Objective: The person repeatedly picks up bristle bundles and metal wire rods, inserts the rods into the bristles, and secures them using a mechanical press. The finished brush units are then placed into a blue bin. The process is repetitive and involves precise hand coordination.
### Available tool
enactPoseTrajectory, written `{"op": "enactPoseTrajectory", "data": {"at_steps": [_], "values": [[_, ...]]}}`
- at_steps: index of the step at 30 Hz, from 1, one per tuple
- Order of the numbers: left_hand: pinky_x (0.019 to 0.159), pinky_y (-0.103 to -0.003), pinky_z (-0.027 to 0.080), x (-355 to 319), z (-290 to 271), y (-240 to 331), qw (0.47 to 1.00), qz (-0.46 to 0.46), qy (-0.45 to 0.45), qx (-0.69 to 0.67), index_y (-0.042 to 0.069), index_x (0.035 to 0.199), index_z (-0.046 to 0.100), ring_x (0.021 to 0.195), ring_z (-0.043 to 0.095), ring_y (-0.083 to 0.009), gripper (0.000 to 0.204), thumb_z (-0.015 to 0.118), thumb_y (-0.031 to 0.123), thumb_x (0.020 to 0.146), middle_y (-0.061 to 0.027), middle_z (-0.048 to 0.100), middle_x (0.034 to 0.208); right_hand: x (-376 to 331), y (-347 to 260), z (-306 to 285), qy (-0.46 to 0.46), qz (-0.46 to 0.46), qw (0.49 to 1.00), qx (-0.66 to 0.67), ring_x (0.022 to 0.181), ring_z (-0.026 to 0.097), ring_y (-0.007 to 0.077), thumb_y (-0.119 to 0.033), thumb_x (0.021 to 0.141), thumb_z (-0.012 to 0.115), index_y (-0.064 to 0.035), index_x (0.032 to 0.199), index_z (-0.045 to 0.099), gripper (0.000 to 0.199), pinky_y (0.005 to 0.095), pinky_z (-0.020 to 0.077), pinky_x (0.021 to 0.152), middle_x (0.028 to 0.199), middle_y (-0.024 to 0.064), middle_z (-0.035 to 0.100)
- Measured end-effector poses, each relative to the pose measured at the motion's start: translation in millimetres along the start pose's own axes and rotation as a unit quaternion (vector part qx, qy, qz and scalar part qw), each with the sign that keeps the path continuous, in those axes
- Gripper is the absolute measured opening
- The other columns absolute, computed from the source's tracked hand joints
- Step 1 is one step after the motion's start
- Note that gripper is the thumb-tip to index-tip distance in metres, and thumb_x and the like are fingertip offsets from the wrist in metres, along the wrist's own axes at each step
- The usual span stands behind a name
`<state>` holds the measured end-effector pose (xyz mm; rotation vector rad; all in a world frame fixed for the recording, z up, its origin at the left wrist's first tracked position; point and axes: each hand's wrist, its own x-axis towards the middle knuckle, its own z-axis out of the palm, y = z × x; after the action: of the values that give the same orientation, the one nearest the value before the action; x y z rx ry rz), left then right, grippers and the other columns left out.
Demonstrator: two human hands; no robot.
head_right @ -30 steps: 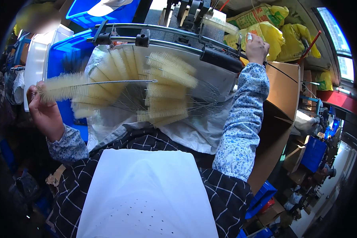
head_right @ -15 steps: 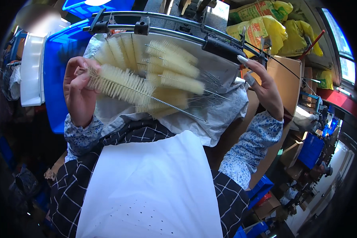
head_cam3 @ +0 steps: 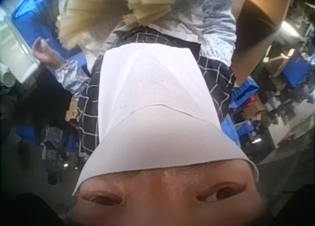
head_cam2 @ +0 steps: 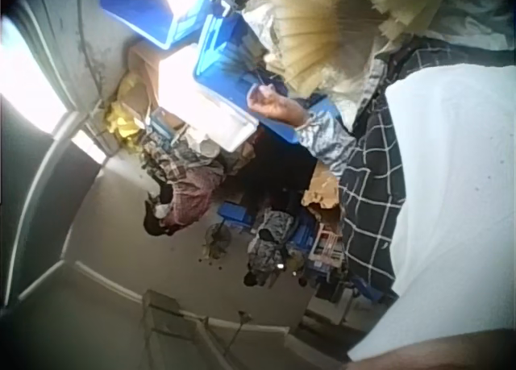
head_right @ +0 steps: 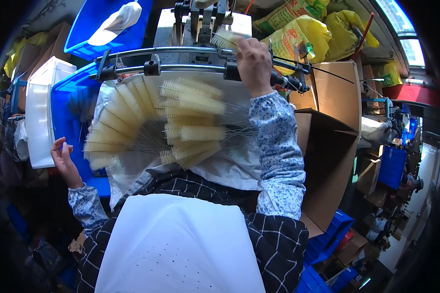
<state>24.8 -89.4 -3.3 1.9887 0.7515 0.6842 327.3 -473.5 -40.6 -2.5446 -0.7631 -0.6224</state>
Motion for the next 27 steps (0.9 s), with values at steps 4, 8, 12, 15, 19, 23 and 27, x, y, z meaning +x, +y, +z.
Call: {"op": "enactPoseTrajectory", "data": {"at_steps": [4,8,12,15,19,23,27], "values": [[0.075,-0.029,0.04,-18,-80,-165,0.936,-0.265,-0.061,0.222,0.001,0.11,0.046,0.086,0.048,-0.0165,0.048,0.053,0.041,0.085,-0.0095,0.051,0.101,17,32,34,-0.056,0.046,0.995,-0.064,0.085,0.053,0.0283,-0.011,0.074,0.057,-0.0177,0.105,0.059,0.032,0.0385,0.0423,0.075,0.09,0.0059,0.058],[0.067,-0.028,0.041,-51,-46,-129,0.853,-0.504,-0.137,-0.002,0.017,0.11,0.049,0.079,0.05,-0.0145,0.04,0.054,0.045,0.083,0.0001,0.05,0.1,22,33,39,-0.065,0.057,0.992,-0.095,0.083,0.052,0.0244,-0.013,0.073,0.054,-0.0215,0.102,0.063,0.031,0.0377,0.0415,0.077,0.085,0.0031,0.058],[0.058,-0.024,0.04,-54,-45,-135,0.853,-0.498,-0.091,-0.124,0.013,0.098,0.052,0.067,0.049,-0.0104,0.029,0.059,0.036,0.081,0.0021,0.053,0.084,22,35,42,-0.063,0.047,0.993,-0.086,0.083,0.052,0.024,-0.013,0.074,0.053,-0.0214,0.101,0.064,0.031,0.0371,0.0413,0.078,0.087,0.0025,0.059],[0.047,-0.02,0.039,-49,-51,-154,0.806,-0.512,-0.097,-0.28,0.009,0.091,0.053,0.053,0.046,-0.0074,0.022,0.062,0.028,0.081,0.003,0.051,0.068,21,39,43,-0.062,0.037,0.995,-0.067,0.083,0.052,0.024,-0.012,0.074,0.052,-0.0212,0.101,0.064,0.031,0.0369,0.0415,0.078,0.088,0.0023,0.059],[0.05,-0.019,0.042,-50,-41,-133,0.804,-0.52,-0.117,-0.263,0.01,0.098,0.052,0.061,0.053,-0.0082,0.027,0.062,0.027,0.081,0.0007,0.058,0.08,22,39,45,-0.083,0.044,0.994,-0.05,0.085,0.052,0.0238,-0.012,0.074,0.052,-0.022,0.101,0.064,0.031,0.0372,0.0411,0.078,0.089,0.0014,0.059],[0.056,-0.019,0.044,-46,-16,-79,0.851,-0.43,-0.129,-0.273,0.009,0.105,0.049,0.071,0.056,-0.0083,0.031,0.063,0.021,0.079,0.0002,0.059,0.09,25,39,43,-0.108,0.051,0.989,-0.089,0.093,0.048,0.0245,-0.01,0.075,0.054,-0.0256,0.105,0.06,0.035,0.0392,0.0369,0.081,0.096,0.0,0.057],[0.064,-0.017,0.042,-32,-3,-50,0.901,-0.29,-0.214,-0.243,0.009,0.106,0.046,0.079,0.054,-0.0058,0.036,0.067,0.014,0.076,0.0007,0.055,0.095,33,49,52,-0.112,0.023,0.987,-0.116,0.106,0.042,0.0211,-0.014,0.081,0.047,-0.0291,0.108,0.061,0.034,0.0385,0.0271,0.091,0.104,-0.0002,0.055]]}}
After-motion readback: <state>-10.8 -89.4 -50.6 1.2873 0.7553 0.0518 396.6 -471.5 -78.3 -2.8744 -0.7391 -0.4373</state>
